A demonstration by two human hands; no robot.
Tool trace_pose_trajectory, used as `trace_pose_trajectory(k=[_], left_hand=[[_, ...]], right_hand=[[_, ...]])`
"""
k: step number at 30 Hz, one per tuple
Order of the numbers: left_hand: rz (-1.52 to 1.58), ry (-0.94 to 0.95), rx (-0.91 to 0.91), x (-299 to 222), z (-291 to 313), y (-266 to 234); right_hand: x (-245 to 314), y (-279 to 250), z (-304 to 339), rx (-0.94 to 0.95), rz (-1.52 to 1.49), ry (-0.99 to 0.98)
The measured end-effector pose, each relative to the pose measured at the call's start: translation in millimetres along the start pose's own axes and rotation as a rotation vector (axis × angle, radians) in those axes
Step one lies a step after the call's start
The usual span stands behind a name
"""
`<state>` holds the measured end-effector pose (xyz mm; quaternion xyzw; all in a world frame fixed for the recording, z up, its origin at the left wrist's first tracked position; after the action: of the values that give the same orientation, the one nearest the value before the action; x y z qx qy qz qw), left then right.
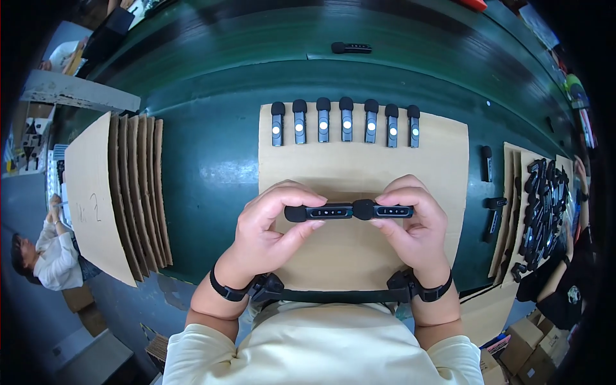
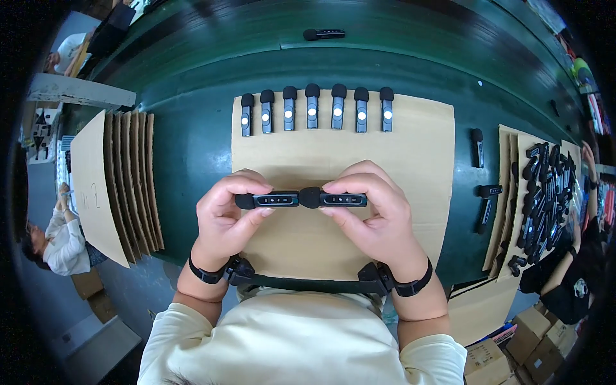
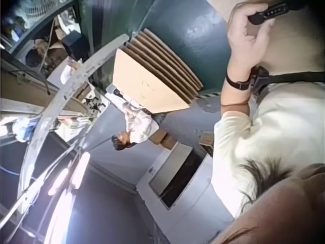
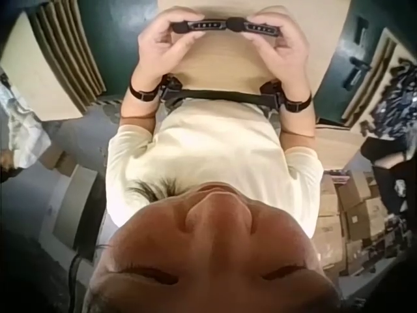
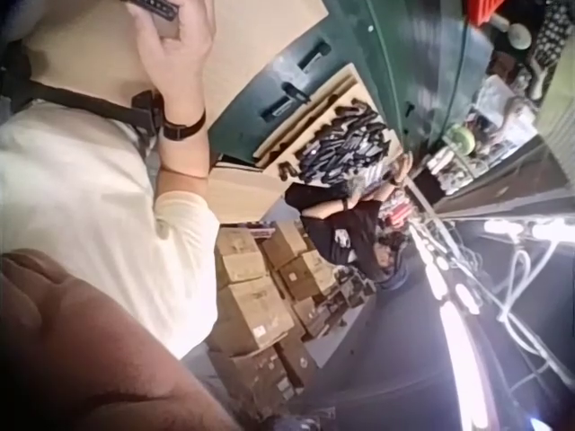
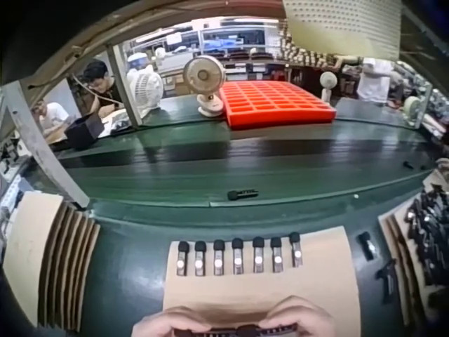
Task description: The person picks up a microphone and a receiver, aligns them, and presses them together by hand before placing the assembled unit onto a cardboard sheet. This process is repeated for several units, arranging them in rows on the cardboard.
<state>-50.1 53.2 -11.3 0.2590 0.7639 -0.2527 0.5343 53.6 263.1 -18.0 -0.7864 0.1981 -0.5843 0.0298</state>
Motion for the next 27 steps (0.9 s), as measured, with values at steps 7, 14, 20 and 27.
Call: trace_pose_trajectory(k=[7, 14, 20, 27], left_hand=[[0.006, -0.038, 0.011, -2.6, 1.1, 1.3], [-0.034, 0.038, -0.013, -0.5, -0.4, 0.5], [-0.108, 0.062, -0.024, -7.2, -5.2, 3.7], [-0.175, 0.045, 0.032, -2.2, -4.4, 1.9]], right_hand=[[-0.2, -1.0, 0.9, 0.004, 0.022, -0.009], [-1.1, 0.0, 1.0, -0.009, -0.033, -0.006], [3.4, 2.4, 0.6, -0.028, -0.167, 0.002], [1.8, 4.4, 2.8, -0.099, -0.296, 0.060]])
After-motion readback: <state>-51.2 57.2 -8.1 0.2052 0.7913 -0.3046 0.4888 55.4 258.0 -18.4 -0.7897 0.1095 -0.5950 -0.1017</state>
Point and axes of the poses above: each hand's wrist, its own z-axis away from the middle knuckle, its own y-axis out of the palm, x = y × z, the point moved 1 cm from there along -z, towards the middle knuckle, and after that the axes turned 6 degrees about z, right-handed, at the moved point
